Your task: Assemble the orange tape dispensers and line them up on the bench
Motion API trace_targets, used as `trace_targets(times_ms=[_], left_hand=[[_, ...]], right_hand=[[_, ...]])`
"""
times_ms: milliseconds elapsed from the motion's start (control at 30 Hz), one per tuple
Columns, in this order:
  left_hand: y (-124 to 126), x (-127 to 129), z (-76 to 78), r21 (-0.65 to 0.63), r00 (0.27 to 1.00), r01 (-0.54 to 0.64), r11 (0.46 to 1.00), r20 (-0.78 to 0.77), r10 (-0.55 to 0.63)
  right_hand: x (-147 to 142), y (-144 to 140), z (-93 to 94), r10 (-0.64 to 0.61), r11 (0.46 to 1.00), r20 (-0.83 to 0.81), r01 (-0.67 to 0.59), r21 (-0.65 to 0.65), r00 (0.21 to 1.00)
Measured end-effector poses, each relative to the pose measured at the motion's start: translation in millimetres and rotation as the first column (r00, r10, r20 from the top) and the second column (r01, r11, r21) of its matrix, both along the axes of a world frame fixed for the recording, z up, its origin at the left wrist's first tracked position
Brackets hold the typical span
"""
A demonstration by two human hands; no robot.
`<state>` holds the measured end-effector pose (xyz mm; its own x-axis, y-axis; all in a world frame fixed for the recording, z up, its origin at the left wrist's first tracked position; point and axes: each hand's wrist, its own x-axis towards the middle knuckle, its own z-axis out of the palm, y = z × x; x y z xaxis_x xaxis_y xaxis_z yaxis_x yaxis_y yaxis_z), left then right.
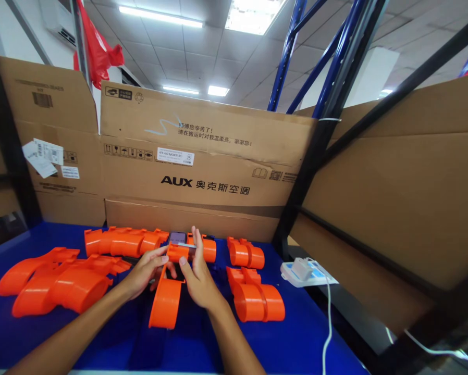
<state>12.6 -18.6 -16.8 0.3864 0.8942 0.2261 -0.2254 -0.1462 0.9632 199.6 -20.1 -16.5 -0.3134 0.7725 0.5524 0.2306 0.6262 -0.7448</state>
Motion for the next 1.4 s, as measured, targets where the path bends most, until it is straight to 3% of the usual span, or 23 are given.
trace_targets(times_ms=[267, 367, 700, 1400], left_hand=[[2.0, 0.1, -2.8, -0.024, 0.999, 0.037, 0.999, -0.019, -0.037], [2.7, 0.9, -4.6, -0.029, 1.000, -0.004, 1.000, 0.012, 0.005], [8.3, 0.2, -8.2, -0.094, 0.986, -0.093, 0.991, 0.126, 0.104], [6.4, -2.1, -5.7, -0.068, 0.997, -0.076, 0.995, 0.026, 0.078]], right_hand=[[0.7, -1.3, 2.0, 0.066, 0.998, 0.007, -0.066, 0.010, 0.998], [0.5, -2.1, 3.3, 0.082, 0.997, -0.007, -0.082, 0.008, 0.997], [8.1, 7.2, 10.0, -0.130, 0.988, -0.171, 0.143, 0.063, 0.977], [9.3, 8.9, 4.8, -0.082, 0.991, -0.123, 0.094, 0.095, 0.989]])
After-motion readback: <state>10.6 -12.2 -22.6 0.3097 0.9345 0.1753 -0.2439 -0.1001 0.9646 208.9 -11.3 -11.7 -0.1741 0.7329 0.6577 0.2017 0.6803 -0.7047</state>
